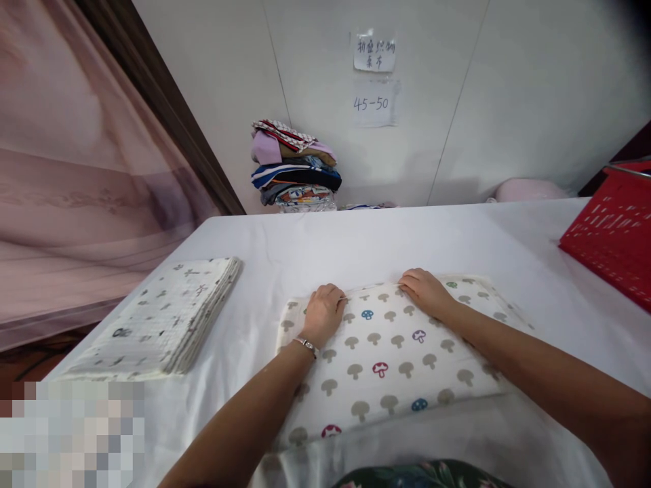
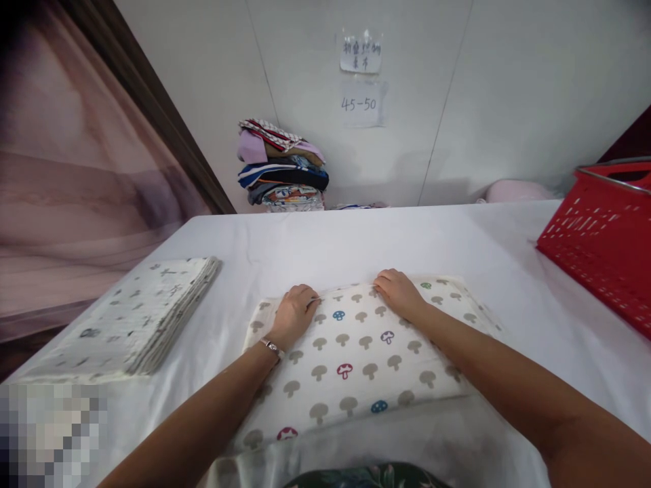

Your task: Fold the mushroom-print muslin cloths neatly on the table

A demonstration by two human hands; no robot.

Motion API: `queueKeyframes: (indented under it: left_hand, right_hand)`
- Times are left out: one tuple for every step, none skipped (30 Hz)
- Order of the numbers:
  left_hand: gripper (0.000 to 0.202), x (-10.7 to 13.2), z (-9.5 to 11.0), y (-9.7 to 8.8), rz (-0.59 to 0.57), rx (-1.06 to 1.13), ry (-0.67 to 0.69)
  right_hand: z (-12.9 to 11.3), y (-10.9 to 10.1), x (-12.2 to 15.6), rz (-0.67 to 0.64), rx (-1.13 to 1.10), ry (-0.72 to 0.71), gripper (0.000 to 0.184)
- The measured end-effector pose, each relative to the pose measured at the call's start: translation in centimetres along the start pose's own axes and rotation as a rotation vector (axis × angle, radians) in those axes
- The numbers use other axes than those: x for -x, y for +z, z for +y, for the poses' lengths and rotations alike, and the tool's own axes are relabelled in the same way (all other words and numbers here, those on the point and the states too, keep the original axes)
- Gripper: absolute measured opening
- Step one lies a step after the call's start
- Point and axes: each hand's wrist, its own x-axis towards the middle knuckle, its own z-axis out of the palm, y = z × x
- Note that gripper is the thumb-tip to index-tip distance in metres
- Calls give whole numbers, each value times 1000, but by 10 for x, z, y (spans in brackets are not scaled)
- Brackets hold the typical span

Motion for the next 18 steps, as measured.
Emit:
queueKeyframes:
  left_hand:
    - [9, 0, -1, 0, 0, 6, 1]
    - [10, 1, -1, 0, -3, 9, 6]
    - [12, 1, -2, 0, -8, 9, 10]
    - [15, 1, -2, 0, -16, 4, 17]
    - [18, 1, -3, 0, -25, -6, 26]
    - [19, 1, -3, 0, -35, -18, 36]
    - [20, 1, -3, 0, -46, -33, 45]
    - [20, 1, -3, -1, -58, -48, 57]
    - [19, 0, -2, -1, -71, -63, 70]
    - [19, -1, -2, -1, -84, -79, 85]
    - [18, -1, -2, -2, -96, -92, 97]
    - [18, -2, -1, -2, -106, -101, 107]
    - [18, -2, -1, -2, -114, -104, 111]
    - [18, -2, -1, -3, -119, -102, 105]
    - [18, -2, -1, -3, -122, -99, 94]
    - [18, -2, -1, -4, -124, -97, 82]
    - [18, -3, -1, -4, -126, -97, 73]
    - [17, -3, -1, -5, -129, -99, 71]
  right_hand:
    - [0, 0, -1, -4, -6, 3, 25]
    - [0, 0, -1, -9, -11, 4, 25]
    - [1, 0, -1, -16, -13, 1, 24]
    - [1, -1, -1, -24, -13, -4, 24]
    - [1, -2, -1, -33, -12, -10, 24]
    - [2, -2, -2, -41, -11, -14, 24]
    - [2, -3, -2, -50, -11, -16, 24]
    - [2, -3, -2, -58, -14, -18, 24]
    - [2, -3, -3, -63, -17, -19, 24]
    - [3, -3, -3, -65, -21, -20, 24]
    - [3, -3, -4, -64, -26, -20, 23]
    - [4, -2, -4, -63, -31, -18, 23]
    - [4, -2, -4, -64, -37, -15, 23]
    - [5, -2, -5, -68, -44, -9, 22]
    - [5, -2, -5, -77, -49, -4, 21]
    - [5, -3, -6, -87, -52, -1, 20]
    - [5, -3, -6, -97, -52, -2, 20]
    - [5, -4, -7, -105, -49, -6, 19]
